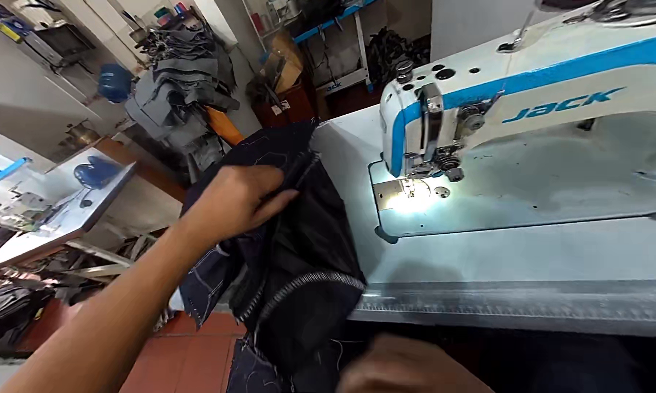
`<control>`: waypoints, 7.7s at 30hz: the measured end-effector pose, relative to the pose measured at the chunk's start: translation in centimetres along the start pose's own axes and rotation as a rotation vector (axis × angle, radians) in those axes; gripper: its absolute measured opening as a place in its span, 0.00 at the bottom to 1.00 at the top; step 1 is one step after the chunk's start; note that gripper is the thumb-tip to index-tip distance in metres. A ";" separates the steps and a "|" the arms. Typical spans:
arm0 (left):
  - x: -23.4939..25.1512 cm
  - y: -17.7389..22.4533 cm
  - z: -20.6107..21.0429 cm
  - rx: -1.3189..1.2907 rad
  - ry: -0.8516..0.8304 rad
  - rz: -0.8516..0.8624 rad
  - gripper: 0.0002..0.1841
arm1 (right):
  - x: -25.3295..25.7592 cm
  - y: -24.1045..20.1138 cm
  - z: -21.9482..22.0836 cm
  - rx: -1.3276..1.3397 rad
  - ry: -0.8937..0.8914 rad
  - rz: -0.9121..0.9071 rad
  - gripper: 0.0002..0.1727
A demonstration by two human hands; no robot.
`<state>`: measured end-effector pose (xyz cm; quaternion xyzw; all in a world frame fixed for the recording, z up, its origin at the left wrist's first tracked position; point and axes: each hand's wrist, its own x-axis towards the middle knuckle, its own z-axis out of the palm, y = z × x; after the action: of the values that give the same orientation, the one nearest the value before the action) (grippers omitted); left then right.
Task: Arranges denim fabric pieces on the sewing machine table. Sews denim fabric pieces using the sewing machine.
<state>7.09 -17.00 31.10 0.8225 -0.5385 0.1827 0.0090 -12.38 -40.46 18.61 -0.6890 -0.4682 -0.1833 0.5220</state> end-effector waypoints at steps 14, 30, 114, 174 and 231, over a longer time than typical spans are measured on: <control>-1.9 4.2 7.5 0.134 0.117 -0.195 0.17 | -5.0 10.6 1.7 -0.733 0.227 0.272 0.20; -7.0 1.7 6.0 -0.325 0.185 -0.296 0.18 | 0.4 13.5 -4.1 1.100 -0.092 0.408 0.30; -0.4 10.2 17.5 -0.652 0.094 0.095 0.18 | -8.6 10.9 -7.0 -0.786 0.002 0.585 0.22; -2.2 16.4 15.7 -0.357 0.044 -0.196 0.12 | -10.5 9.9 -9.3 -0.891 -0.245 0.388 0.31; 8.4 -6.3 26.9 -0.176 0.277 -0.583 0.34 | -7.7 15.1 -14.5 -0.709 0.169 0.245 0.14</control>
<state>23.48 -27.45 9.72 0.9054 -0.2876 0.2356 0.2051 -0.13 -57.18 10.23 -0.8601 -0.2451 -0.3262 0.3063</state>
